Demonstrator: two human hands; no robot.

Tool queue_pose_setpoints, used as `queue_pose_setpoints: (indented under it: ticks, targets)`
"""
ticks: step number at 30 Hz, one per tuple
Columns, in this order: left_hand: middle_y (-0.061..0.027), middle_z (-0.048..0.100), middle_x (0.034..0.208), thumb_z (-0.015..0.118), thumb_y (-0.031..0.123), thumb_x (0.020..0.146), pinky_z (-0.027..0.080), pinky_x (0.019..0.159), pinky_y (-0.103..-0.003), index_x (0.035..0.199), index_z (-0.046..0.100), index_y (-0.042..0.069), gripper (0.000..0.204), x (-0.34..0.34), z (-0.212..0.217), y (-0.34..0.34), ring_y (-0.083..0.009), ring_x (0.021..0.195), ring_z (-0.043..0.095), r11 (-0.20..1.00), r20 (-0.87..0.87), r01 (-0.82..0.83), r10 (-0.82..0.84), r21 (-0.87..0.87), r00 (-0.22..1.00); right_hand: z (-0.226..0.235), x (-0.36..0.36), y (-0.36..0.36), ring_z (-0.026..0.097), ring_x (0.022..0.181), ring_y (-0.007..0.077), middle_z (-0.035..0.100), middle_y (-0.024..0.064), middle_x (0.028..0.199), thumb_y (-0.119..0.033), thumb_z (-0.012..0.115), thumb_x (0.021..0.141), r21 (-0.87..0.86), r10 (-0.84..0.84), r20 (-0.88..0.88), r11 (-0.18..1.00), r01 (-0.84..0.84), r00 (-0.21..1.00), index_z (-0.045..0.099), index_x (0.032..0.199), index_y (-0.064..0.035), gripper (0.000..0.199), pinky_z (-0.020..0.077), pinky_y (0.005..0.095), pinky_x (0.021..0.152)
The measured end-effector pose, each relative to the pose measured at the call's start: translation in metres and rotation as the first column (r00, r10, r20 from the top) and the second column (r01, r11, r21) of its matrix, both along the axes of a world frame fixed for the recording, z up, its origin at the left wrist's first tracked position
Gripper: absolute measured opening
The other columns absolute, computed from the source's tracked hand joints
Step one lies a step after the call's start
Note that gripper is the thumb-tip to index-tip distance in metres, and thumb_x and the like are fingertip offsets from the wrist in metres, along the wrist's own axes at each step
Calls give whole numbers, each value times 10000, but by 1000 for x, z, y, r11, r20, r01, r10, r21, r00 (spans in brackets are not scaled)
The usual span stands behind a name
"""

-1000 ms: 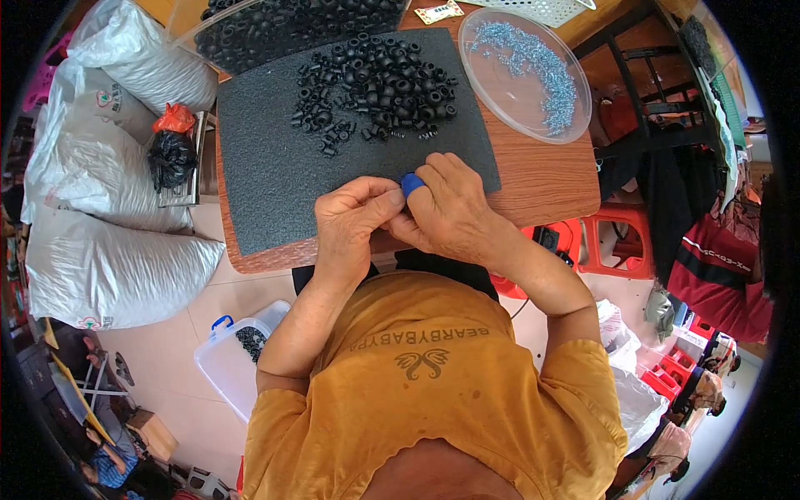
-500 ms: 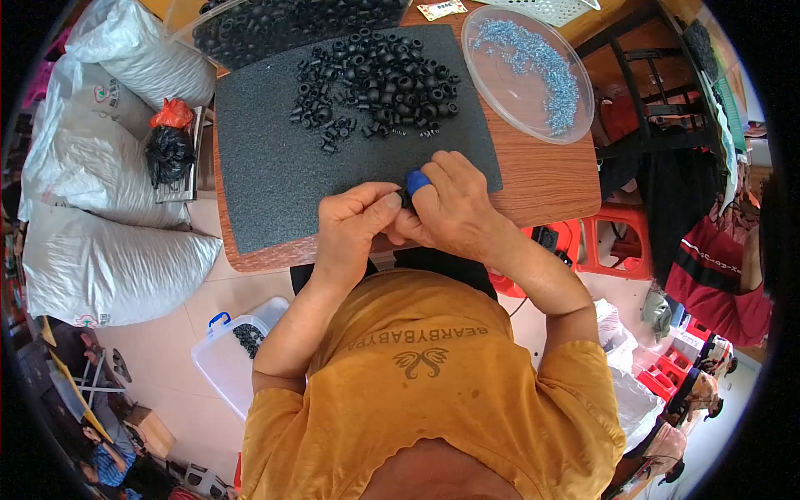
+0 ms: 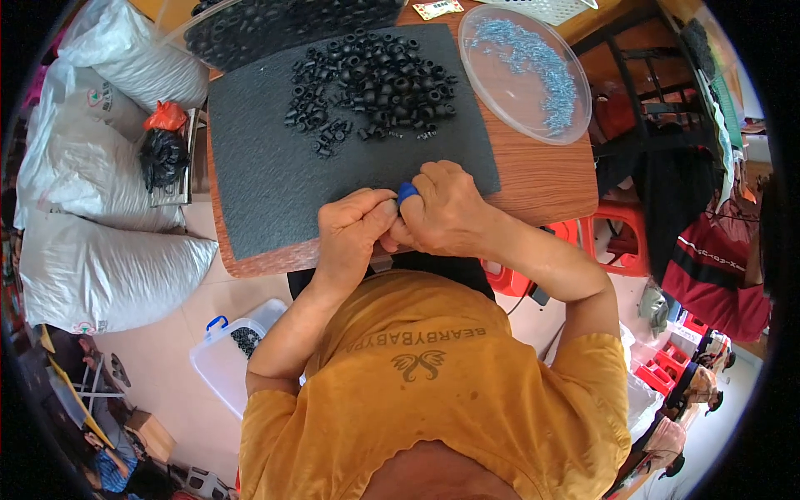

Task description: The person assembles small plastic components by picking up small inserts from a dish and pressing them into black plastic caps by hand.

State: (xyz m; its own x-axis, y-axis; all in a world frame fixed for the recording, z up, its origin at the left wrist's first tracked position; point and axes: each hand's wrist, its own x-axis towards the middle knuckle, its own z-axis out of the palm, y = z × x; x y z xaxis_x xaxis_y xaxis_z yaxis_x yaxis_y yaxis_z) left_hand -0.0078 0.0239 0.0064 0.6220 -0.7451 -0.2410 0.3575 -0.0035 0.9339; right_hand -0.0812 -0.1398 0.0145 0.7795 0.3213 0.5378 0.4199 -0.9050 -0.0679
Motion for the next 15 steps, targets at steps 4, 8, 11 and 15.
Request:
queue_pose_setpoints:
  ticks: [4, 8, 11, 15]
  targets:
    - [-59, 653, 796, 597, 102, 944, 509, 565, -223, 997, 685, -54, 186, -1, -2, 0, -107, 639, 609, 999, 184, 35, -33, -6, 982, 0, -2, -2, 482, 519, 225, 457, 80, 538, -297, 691, 668, -21, 48, -3, 999, -48, 999, 452, 576, -84, 333, 359, 350, 465]
    - [-63, 661, 798, 568, 116, 968, 512, 558, -229, 1033, 676, -60, 217, -1, -5, 0, -109, 635, 615, 999, 95, 40, -37, -35, 995, -1, -4, -1, 467, 514, 218, 438, 70, 540, -279, 683, 689, -22, 29, 36, 999, -29, 999, 444, 581, -91, 323, 355, 344, 462]
    - [-78, 676, 801, 552, 132, 982, 510, 541, -231, 1070, 661, -69, 246, 1, -2, 3, -114, 623, 620, 1000, -70, 25, -26, -15, 997, 2, -3, -6, 457, 510, 218, 433, 69, 546, -249, 678, 702, -52, 1, 71, 999, 3, 998, 435, 582, -101, 309, 351, 346, 460]
    - [-114, 693, 826, 539, 141, 993, 505, 520, -221, 1078, 651, -76, 258, 3, 3, 2, -114, 614, 626, 995, 21, -97, 97, -29, 995, 11, 1, -20, 465, 503, 230, 424, 63, 547, -227, 689, 728, 19, -80, 140, 997, 78, 987, 436, 592, -94, 317, 346, 356, 444]
